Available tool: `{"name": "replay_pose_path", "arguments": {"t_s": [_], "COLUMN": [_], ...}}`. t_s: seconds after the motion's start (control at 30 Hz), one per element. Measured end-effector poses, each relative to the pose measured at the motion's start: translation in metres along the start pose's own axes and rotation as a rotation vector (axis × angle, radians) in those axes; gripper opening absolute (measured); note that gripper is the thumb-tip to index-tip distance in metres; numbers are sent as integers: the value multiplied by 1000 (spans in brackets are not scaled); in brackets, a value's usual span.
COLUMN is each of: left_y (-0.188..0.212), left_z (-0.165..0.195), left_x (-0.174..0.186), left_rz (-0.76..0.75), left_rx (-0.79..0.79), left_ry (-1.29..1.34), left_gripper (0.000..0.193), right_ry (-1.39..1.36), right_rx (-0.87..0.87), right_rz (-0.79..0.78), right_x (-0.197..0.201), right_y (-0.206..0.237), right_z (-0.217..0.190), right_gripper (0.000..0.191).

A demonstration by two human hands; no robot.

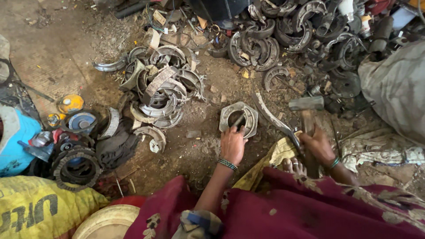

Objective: The person sits on the ground in a scrap-metal yard and repeatedly strikes a metal part seated in a hexagonal mold with a curved blade, then switches to a hammer to hit the part, before stopping and adjusting their clothing.

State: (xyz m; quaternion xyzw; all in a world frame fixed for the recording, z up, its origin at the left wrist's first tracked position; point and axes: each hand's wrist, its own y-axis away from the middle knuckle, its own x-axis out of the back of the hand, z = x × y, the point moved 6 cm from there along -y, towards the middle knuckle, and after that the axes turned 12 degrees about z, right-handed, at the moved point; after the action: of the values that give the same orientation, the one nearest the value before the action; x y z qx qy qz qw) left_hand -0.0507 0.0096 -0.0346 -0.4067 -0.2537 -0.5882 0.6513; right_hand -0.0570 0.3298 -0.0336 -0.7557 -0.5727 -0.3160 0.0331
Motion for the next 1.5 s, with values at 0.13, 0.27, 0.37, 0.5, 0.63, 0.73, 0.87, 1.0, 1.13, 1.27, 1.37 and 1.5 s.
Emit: {"name": "replay_pose_path", "arguments": {"t_s": [0.13,0.27,0.37,0.5,0.63,0.73,0.87,1.0,1.13,1.27,1.37,1.5], "left_y": [2,2,3,4,4,3,3,3,2,3,2,-2], "left_z": [2,7,3,-2,-1,1,-3,-2,-3,0,2,-5], "left_x": [-4,0,-5,-10,-10,-9,-15,-7,-11,-6,-4,-14], "left_rz": [16,182,117,28,71,158,116,245,136,156,191,63], "left_rx": [-17,-100,-42,2,-30,-56,-34,-59,9,12,-67,-32], "left_ry": [-22,-142,-26,-38,-69,-75,-87,-37,-76,-14,8,-135], "left_gripper": [52,38,27,25,24,25,21,23,30,30,19,15], "right_ry": [301,139,1,163,420,524,438,154,-189,96,507,570], "right_rx": [334,784,980,808,506,876,355,500,940,1017,648,607], "right_rz": [205,336,288,153,0,139,81,273,305,418,52,54], "right_x": [-4,0,8,-11,-64,-75,-49,-1,28,0,-64,-63], "right_y": [24,54,62,45,28,36,38,66,79,72,43,38], "right_z": [-42,-83,-103,-95,-53,-64,-64,-127,-174,-140,-84,-75], "right_gripper": [49,41,31,22,55,68,55,48,12,21,40,58]}}
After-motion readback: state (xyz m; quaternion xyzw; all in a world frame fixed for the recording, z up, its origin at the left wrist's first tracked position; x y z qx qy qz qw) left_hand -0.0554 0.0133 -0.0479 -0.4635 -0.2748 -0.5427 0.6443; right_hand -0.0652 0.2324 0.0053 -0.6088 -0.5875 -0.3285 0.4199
